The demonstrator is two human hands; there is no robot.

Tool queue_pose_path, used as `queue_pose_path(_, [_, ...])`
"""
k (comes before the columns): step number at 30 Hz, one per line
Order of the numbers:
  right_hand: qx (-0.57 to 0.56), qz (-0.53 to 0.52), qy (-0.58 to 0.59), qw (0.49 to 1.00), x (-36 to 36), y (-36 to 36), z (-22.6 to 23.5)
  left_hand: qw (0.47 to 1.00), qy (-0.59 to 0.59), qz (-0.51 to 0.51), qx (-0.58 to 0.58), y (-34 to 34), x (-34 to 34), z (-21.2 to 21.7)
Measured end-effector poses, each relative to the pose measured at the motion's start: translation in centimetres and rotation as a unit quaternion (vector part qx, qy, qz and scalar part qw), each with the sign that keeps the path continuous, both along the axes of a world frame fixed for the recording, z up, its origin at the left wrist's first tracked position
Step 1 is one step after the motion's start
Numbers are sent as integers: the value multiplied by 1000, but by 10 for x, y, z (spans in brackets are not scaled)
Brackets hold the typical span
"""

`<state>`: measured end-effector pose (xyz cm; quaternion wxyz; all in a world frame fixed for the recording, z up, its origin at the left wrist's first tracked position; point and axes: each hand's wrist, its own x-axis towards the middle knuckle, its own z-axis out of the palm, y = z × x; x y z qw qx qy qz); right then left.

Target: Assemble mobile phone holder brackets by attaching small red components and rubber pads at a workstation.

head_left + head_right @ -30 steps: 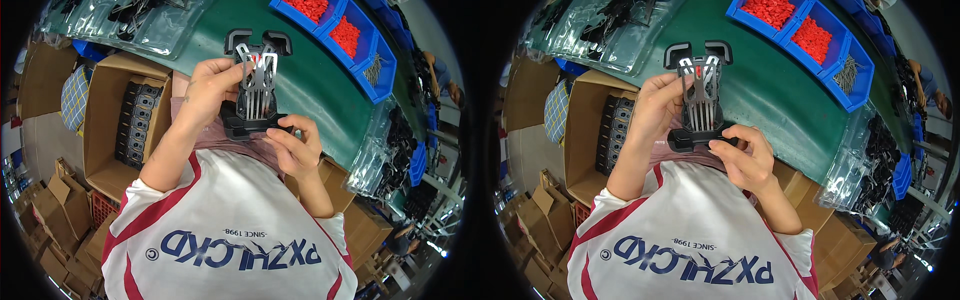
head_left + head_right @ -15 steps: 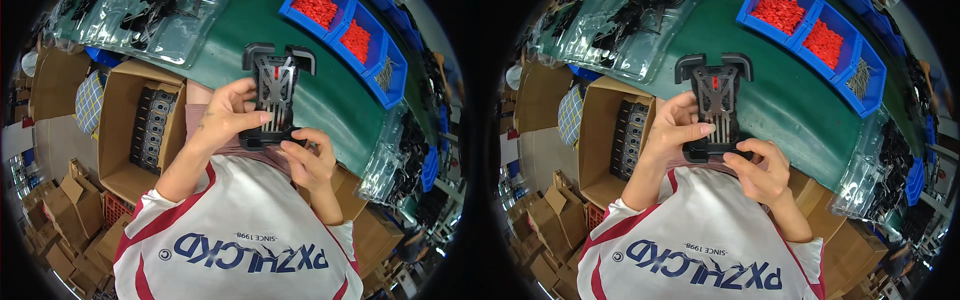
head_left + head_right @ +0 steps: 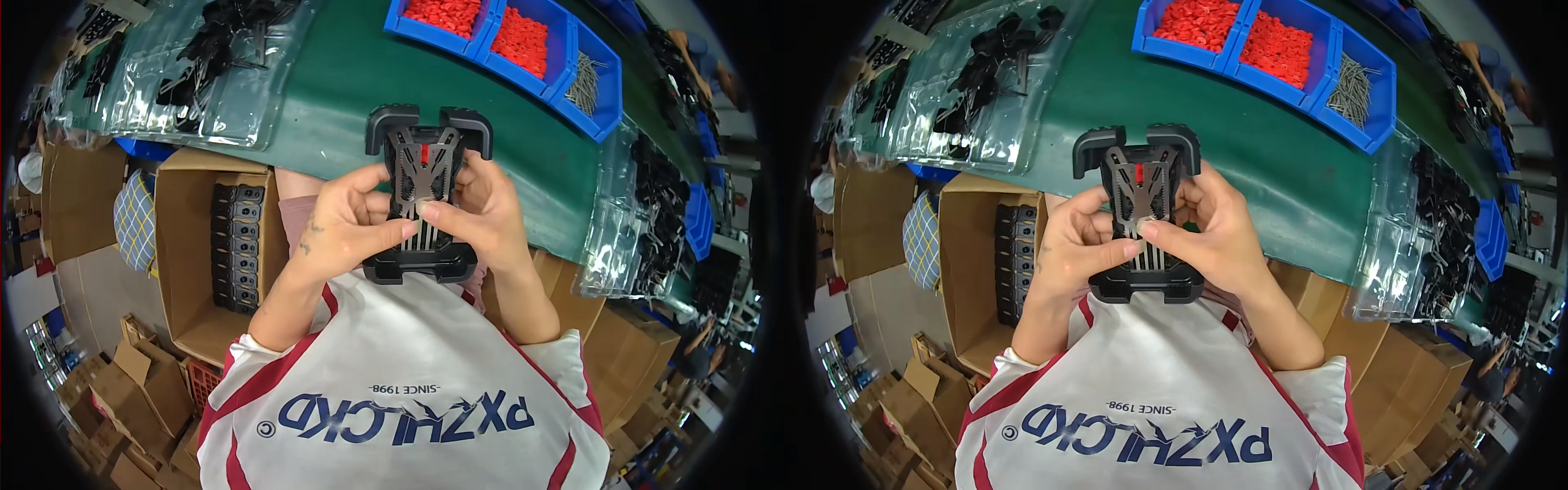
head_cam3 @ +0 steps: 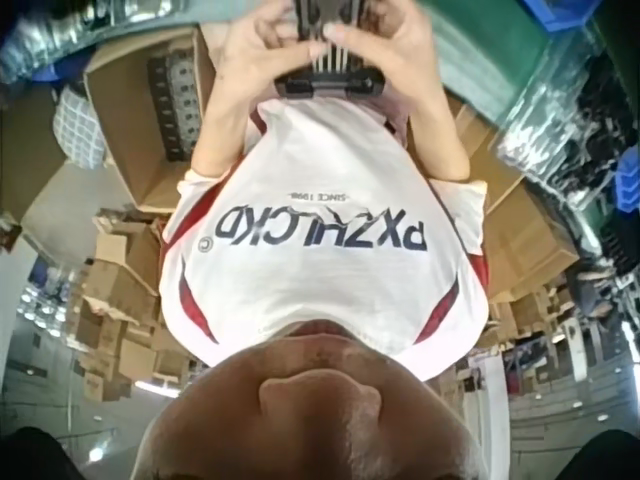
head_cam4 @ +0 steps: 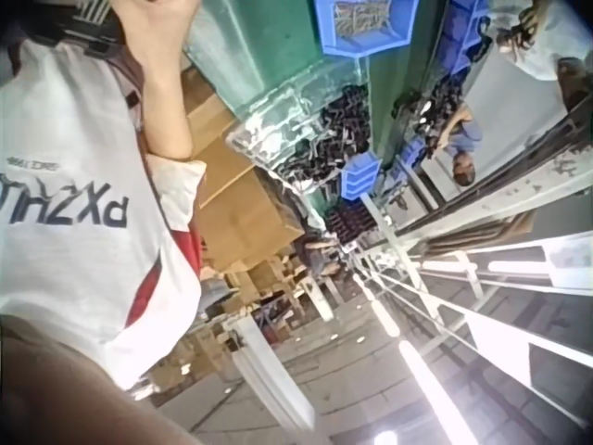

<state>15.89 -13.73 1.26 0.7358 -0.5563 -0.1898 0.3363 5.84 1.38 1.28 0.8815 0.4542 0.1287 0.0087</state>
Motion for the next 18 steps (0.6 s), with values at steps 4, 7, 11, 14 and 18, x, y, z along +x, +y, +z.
queue_pose_path(4, [-1,-15,27,1000,-2,2,11,997,-75,-7,-7,1,-1,-10])
queue_pose_path(7, [-7,-34,50,998,-4,1,17,989,-148,-14,-22,1,0,-16])
queue_pose_path(11, [-17,-27,38,999,-4,1,17,991,-125,27,-28,-4,4,-5])
queue_pose_path(14, [-12,-22,42,999,-4,4,16,987,-146,57,-15,-8,1,-6])
queue_pose_path(18, [-6,0,50,999,-1,9,16,983,-152,99,1,-9,-2,-4])
